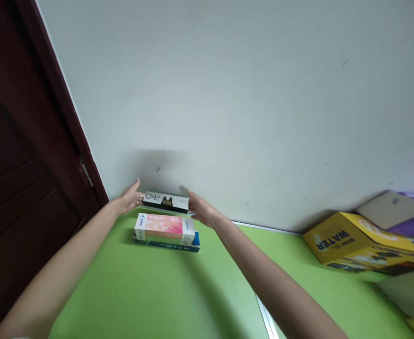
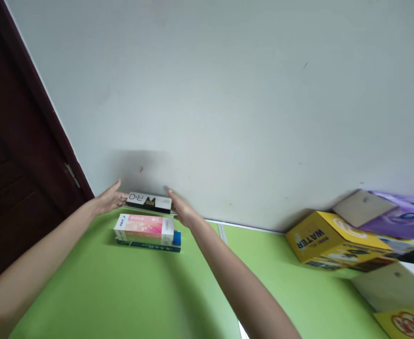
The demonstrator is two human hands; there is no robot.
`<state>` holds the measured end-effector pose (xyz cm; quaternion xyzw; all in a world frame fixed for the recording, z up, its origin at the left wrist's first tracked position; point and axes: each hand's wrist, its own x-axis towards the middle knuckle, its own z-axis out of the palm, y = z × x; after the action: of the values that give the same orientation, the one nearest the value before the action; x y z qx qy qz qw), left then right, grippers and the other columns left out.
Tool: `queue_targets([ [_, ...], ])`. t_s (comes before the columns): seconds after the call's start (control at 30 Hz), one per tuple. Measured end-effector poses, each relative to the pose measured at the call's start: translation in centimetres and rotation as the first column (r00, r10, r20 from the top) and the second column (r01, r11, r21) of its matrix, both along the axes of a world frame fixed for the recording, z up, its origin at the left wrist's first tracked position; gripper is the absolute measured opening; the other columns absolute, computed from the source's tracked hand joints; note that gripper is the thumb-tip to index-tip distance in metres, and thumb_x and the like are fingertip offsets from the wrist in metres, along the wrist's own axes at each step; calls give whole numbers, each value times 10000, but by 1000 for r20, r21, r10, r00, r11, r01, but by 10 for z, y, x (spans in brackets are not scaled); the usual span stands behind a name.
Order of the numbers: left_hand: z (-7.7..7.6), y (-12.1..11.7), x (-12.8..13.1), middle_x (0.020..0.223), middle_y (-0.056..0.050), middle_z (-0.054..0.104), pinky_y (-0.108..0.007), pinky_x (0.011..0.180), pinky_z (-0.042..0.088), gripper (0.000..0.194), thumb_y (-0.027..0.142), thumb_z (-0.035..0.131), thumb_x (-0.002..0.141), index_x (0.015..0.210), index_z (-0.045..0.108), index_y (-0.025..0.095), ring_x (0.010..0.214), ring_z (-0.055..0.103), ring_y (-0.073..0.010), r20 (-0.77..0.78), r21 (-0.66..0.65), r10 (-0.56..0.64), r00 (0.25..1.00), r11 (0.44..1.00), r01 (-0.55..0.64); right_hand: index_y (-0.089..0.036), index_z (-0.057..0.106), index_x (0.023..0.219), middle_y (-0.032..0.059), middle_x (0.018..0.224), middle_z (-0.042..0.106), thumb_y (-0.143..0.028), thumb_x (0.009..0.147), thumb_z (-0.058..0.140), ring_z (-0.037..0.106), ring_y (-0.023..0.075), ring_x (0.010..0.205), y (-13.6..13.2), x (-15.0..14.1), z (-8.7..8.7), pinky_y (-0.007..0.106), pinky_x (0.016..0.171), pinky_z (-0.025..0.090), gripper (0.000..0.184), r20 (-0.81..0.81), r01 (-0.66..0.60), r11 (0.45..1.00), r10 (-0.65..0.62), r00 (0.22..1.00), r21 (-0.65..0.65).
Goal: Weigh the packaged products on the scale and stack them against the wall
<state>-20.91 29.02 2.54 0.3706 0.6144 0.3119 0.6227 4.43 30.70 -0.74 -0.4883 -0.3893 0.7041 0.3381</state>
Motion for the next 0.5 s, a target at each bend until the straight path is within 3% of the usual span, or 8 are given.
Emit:
queue_targets([
  [0.1,35,-24,0,1101,-164,682,-336,1008,366,815,698,180,818,1026,689,97,1195,517,-286,-4,41,-22,1000,999,22,-184,687,798,117,1159,653,-533,819,513,422,302,1260,-19,12,40,532,1097,125,390,39,-53,999,53,998,9],
  [0.2,49,-55,4,1123,-175,669,-357,1053,310,782,692,225,817,1031,685,97,1262,448,-283,-7,29,-2,1000,1000,2,-194,700,775,110,1079,687,-535,825,509,457,322,1216,-46,21,63,530,1089,160,394,75,-132,990,128,989,50],
  [0.33,37,-87,16,1200,-162,628,-363,1114,186,727,641,200,854,991,693,124,1349,314,-262,-32,7,10,999,1000,-9,-204,702,810,84,1038,705,-479,846,515,471,310,1211,-74,22,56,506,1099,168,335,101,-132,991,128,987,27],
  [0.5,21,-105,27,1338,-122,511,-379,1134,117,584,546,261,896,1012,675,150,1364,276,-250,-31,90,76,997,993,-73,-194,687,944,83,1143,673,-481,896,416,440,267,1264,-86,20,36,456,1106,191,398,94,-120,992,118,989,21],
])
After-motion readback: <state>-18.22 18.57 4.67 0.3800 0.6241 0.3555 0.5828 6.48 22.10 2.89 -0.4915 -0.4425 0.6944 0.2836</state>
